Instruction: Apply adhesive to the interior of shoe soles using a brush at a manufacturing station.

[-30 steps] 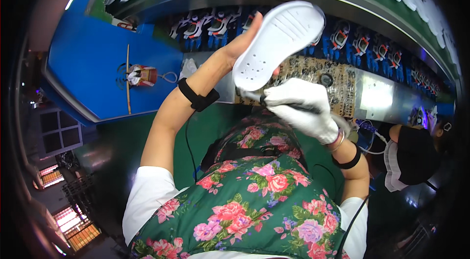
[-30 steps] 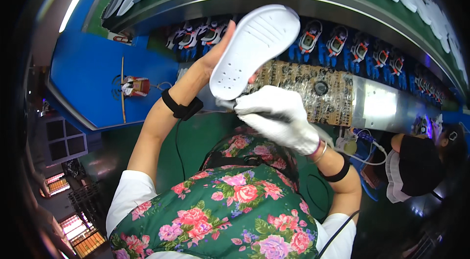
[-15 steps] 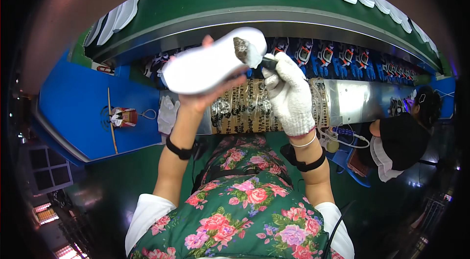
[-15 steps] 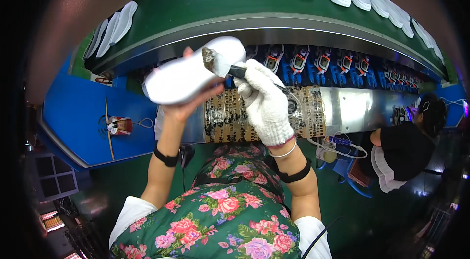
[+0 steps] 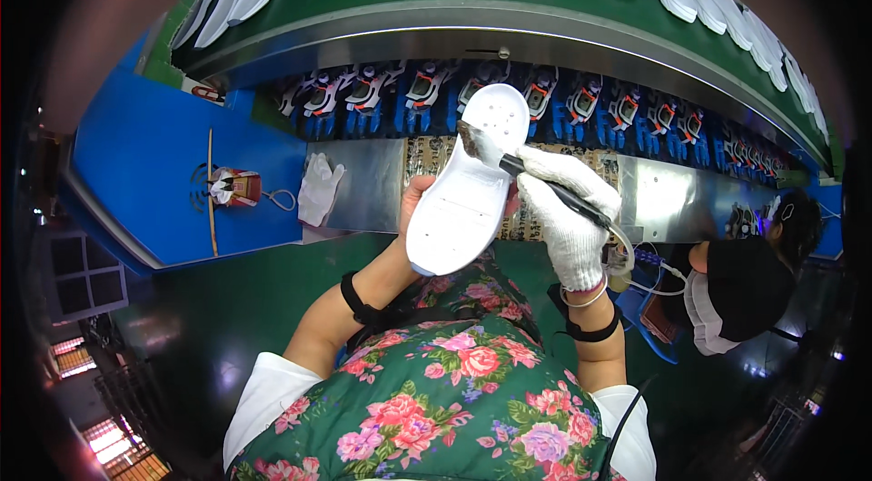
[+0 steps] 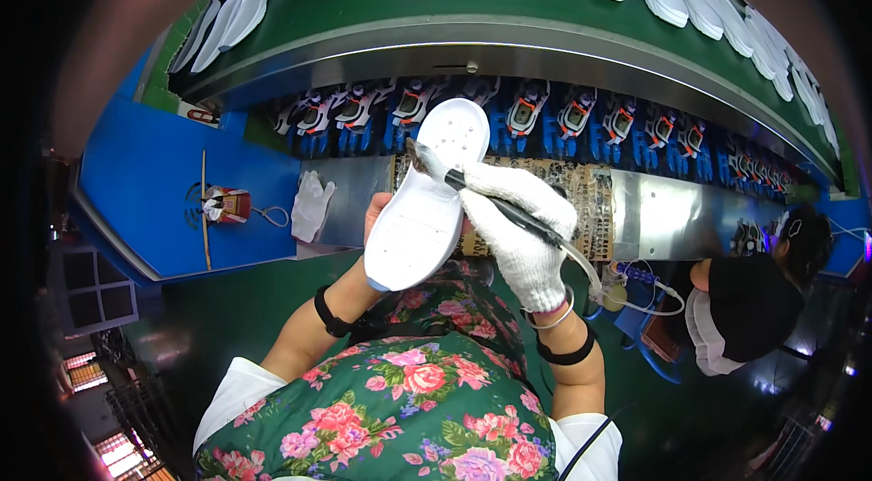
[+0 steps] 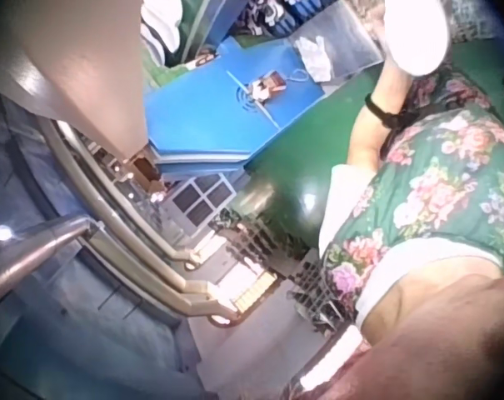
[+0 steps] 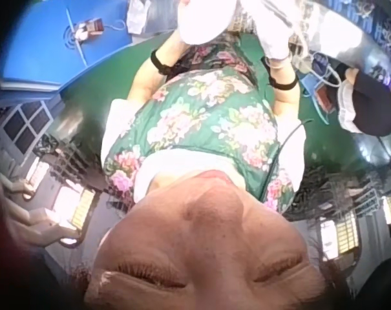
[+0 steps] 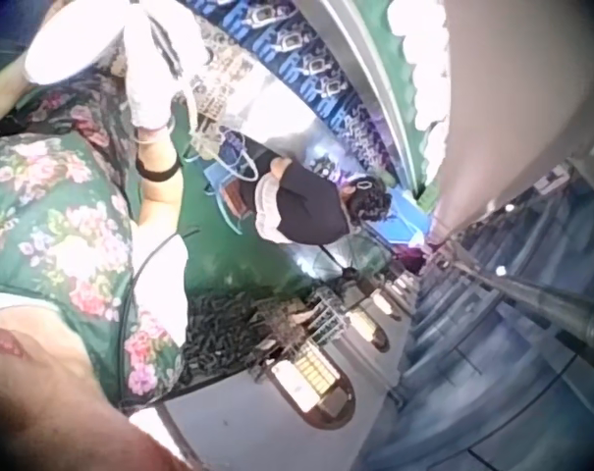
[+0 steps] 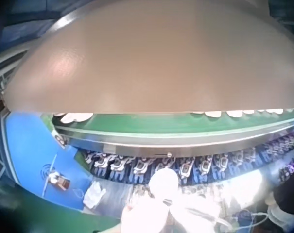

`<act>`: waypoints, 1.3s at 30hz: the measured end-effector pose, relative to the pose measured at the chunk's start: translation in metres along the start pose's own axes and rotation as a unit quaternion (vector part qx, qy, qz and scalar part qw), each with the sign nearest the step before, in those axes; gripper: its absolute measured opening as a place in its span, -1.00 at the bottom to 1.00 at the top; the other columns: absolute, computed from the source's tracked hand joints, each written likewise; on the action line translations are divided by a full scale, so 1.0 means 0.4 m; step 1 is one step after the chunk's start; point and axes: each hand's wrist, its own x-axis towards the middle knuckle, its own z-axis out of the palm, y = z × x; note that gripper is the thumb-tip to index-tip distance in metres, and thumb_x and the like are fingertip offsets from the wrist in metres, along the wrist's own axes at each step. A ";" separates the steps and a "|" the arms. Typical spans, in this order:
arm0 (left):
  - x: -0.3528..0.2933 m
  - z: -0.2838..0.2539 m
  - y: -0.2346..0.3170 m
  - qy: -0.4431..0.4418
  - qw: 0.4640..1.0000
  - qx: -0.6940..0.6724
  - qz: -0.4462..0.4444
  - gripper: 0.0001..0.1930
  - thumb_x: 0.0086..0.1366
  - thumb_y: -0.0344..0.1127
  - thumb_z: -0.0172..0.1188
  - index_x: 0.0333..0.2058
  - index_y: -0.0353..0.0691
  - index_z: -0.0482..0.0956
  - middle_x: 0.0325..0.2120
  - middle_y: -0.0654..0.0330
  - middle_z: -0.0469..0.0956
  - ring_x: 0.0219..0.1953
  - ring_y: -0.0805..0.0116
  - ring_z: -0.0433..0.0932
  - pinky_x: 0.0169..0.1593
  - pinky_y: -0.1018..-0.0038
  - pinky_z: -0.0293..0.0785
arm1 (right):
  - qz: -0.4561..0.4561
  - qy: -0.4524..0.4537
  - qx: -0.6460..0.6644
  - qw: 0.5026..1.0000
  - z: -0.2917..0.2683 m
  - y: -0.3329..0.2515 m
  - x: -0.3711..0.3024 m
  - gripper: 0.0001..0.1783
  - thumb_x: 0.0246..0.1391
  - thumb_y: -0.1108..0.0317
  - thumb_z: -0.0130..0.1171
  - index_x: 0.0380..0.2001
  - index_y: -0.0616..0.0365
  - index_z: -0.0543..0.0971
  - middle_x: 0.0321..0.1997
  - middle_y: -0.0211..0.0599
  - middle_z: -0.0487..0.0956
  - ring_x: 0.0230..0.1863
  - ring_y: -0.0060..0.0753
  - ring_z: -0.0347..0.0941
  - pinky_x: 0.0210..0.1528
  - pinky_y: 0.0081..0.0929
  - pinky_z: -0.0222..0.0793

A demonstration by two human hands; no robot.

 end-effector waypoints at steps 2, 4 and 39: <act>0.004 -0.011 -0.021 -0.015 0.999 -0.036 0.033 -0.20 0.22 0.04 0.08 0.37 -0.23 0.17 0.27 -0.19 0.30 0.32 -0.16 0.29 0.35 -0.26 0.15 | -0.138 -0.017 -0.136 0.981 -0.003 -0.014 0.006 -0.73 -0.08 0.58 0.40 -0.22 0.26 0.70 -0.27 -0.18 0.70 -0.22 -0.37 0.65 -0.16 -0.51 0.54; 0.008 -0.018 -0.029 0.007 0.995 0.088 0.045 -0.22 0.32 0.19 0.05 0.36 -0.17 0.20 0.25 -0.12 0.35 0.28 -0.16 0.34 0.33 -0.35 0.09 | -0.155 -0.005 -0.149 0.977 -0.002 -0.013 0.014 -0.74 -0.09 0.55 0.41 -0.24 0.23 0.71 -0.26 -0.18 0.70 -0.25 -0.34 0.65 -0.20 -0.48 0.55; 0.081 -0.013 0.041 -0.014 0.964 0.226 0.140 -0.03 0.24 0.54 -0.13 0.41 -0.05 0.06 0.25 -0.21 0.30 0.19 -0.27 0.42 0.20 -0.11 0.43 | -0.207 -0.121 -0.126 0.963 0.033 0.040 -0.050 -0.69 -0.07 0.52 0.37 -0.17 0.13 0.69 -0.21 -0.19 0.69 -0.19 -0.18 0.64 -0.07 -0.31 0.53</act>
